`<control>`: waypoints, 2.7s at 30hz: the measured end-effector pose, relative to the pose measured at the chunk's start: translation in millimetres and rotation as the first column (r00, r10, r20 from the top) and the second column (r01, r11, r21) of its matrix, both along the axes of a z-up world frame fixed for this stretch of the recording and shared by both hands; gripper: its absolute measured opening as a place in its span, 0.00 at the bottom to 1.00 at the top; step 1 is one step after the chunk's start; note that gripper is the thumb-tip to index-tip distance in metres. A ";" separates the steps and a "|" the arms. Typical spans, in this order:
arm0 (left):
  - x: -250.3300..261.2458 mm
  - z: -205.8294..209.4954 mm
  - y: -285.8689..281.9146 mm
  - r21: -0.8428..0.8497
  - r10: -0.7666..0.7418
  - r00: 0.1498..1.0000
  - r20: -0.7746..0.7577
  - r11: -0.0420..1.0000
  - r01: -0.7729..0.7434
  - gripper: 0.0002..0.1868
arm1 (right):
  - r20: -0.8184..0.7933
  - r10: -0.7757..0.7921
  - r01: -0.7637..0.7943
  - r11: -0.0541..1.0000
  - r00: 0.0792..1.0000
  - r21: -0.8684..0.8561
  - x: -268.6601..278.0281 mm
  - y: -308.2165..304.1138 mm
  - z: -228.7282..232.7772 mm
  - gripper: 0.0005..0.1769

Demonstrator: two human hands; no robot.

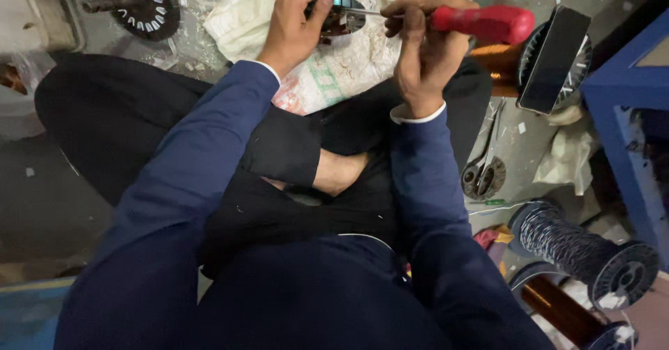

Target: The person sits on the floor and uses a red screwdriver to scrape and clean a small black electrical component. They then use their hands to manipulate and adjust the component, which appears to be a stator or rotor part, while surrounded by other similar parts and tools.

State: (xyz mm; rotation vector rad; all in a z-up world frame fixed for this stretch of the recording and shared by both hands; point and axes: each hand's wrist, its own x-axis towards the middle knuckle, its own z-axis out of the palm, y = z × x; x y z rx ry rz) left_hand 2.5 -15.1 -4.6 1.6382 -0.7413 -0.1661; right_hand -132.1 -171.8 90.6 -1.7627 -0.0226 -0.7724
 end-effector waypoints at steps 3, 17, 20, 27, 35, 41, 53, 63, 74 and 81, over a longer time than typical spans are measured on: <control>0.8 9.6 4.6 0.008 0.000 0.996 0.086 1.000 0.000 0.06 | -0.019 0.013 -0.013 1.000 1.000 -0.021 -2.8 3.0 6.0 0.07; 8.4 7.4 4.4 0.060 -0.086 0.958 0.274 0.996 0.072 0.06 | -0.092 0.045 -0.043 0.999 0.995 0.025 15.4 -23.9 -10.5 0.07; 11.5 9.6 3.6 0.080 -0.072 0.962 0.264 0.995 0.053 0.07 | -0.131 -0.017 0.028 0.996 0.991 0.083 17.9 -29.9 -11.5 0.06; 11.6 7.7 3.2 0.021 0.001 0.963 0.268 1.000 -0.006 0.06 | 0.091 0.068 -0.035 0.947 0.994 -0.321 8.7 31.5 -23.5 0.02; 6.8 14.1 -0.2 0.074 -0.046 0.974 0.223 0.997 0.030 0.08 | -0.291 0.029 -0.076 0.986 0.956 -0.150 17.5 13.7 -23.7 0.04; 18.5 1.4 3.9 -0.028 0.061 0.994 0.086 0.998 -0.059 0.09 | -0.121 0.001 -0.060 0.877 0.993 -0.477 6.7 40.4 -13.2 0.02; 8.6 -15.4 -6.2 0.009 0.159 0.986 0.058 0.987 -0.160 0.12 | 0.038 -0.124 0.114 0.973 0.992 0.203 10.9 11.9 -11.0 0.09; 9.2 11.0 -0.3 0.142 0.107 0.969 0.222 0.980 -0.140 0.10 | -0.028 -0.106 0.107 0.993 0.994 0.041 -1.4 11.8 -2.4 0.05; 14.3 9.5 5.6 0.163 -0.036 0.970 0.241 0.987 -0.004 0.09 | -0.139 -0.078 0.099 0.984 0.987 0.146 22.5 3.8 -5.1 0.07; 16.8 10.8 6.7 0.177 -0.024 0.957 0.290 0.984 -0.030 0.10 | -0.158 -0.064 0.040 0.988 0.985 -0.149 15.7 22.9 1.0 0.05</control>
